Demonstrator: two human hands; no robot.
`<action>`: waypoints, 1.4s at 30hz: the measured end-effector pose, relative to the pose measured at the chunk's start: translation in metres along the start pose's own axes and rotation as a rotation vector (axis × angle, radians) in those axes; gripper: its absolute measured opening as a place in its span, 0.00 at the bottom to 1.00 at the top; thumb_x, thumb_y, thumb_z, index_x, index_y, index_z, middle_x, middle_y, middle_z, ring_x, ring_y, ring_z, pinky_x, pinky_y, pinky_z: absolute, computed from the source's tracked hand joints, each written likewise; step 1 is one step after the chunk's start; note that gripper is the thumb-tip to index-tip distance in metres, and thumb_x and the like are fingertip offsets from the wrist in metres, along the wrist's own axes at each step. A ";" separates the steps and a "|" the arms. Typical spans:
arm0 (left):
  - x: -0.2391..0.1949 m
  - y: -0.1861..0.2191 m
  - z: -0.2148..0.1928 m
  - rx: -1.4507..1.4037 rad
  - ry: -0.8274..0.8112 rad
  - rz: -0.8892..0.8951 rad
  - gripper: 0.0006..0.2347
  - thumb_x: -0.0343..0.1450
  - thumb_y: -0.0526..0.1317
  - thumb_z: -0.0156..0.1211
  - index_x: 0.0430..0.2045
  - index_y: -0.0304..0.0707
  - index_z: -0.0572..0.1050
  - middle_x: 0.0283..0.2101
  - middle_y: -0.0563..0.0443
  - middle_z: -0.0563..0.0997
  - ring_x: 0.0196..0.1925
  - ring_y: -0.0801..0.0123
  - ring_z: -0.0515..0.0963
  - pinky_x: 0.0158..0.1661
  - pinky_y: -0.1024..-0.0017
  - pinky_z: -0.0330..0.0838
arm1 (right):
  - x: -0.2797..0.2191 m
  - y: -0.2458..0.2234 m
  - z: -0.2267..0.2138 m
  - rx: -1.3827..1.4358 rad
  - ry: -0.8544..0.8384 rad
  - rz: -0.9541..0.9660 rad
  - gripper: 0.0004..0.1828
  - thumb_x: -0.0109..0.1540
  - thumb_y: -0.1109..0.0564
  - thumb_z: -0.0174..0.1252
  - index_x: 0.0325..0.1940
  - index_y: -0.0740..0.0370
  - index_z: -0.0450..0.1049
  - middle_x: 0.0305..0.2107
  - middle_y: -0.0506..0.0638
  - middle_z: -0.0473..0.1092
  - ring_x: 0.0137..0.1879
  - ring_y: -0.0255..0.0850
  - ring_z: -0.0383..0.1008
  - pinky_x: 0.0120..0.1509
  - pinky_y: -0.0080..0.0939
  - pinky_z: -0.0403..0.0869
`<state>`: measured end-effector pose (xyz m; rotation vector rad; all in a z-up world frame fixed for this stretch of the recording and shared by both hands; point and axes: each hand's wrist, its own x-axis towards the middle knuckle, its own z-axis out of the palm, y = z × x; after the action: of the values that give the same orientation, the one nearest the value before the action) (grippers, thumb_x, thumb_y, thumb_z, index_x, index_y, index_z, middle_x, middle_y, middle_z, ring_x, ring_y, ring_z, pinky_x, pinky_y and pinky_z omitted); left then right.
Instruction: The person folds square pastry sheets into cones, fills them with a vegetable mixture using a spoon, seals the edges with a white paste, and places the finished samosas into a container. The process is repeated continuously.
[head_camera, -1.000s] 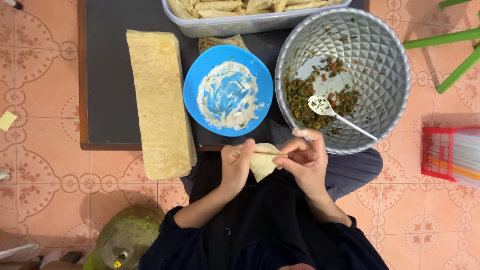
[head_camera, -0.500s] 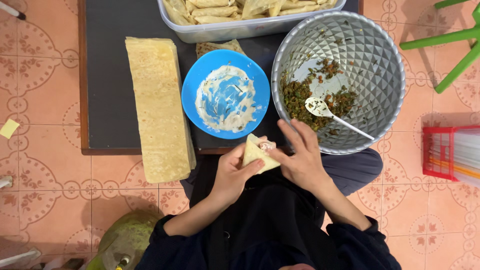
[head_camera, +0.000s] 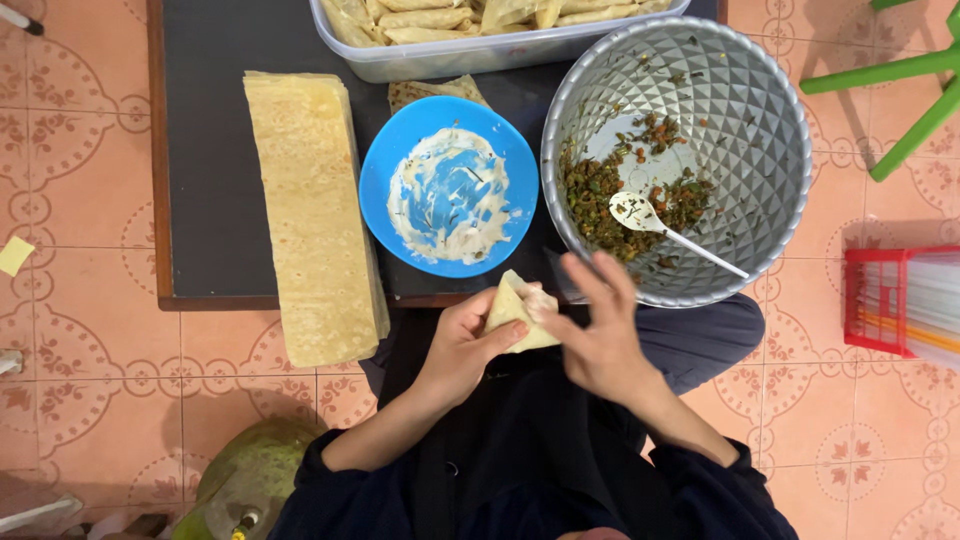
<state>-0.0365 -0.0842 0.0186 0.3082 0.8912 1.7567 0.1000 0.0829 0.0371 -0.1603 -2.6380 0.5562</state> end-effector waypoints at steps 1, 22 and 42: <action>0.000 0.000 -0.001 0.008 0.014 0.010 0.19 0.74 0.29 0.59 0.61 0.23 0.70 0.55 0.45 0.80 0.56 0.71 0.79 0.58 0.73 0.73 | -0.002 -0.004 0.002 0.033 -0.048 -0.010 0.33 0.53 0.72 0.58 0.59 0.46 0.74 0.70 0.64 0.56 0.77 0.67 0.49 0.78 0.70 0.54; 0.005 0.030 -0.008 0.475 -0.328 0.069 0.17 0.71 0.34 0.67 0.54 0.27 0.78 0.49 0.51 0.75 0.50 0.72 0.76 0.51 0.75 0.72 | -0.018 -0.012 0.024 1.983 0.095 0.793 0.30 0.57 0.70 0.65 0.60 0.59 0.61 0.42 0.50 0.71 0.48 0.40 0.75 0.48 0.37 0.75; 0.017 0.028 0.001 0.747 -0.410 -0.003 0.26 0.68 0.37 0.69 0.63 0.34 0.72 0.47 0.51 0.75 0.49 0.69 0.77 0.50 0.74 0.71 | -0.029 -0.019 0.023 1.504 0.091 0.694 0.39 0.56 0.71 0.70 0.62 0.52 0.56 0.45 0.47 0.65 0.49 0.35 0.73 0.51 0.35 0.75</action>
<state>-0.0624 -0.0719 0.0352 1.1056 1.2025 1.2241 0.1160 0.0518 0.0147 -0.5563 -1.3769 2.3902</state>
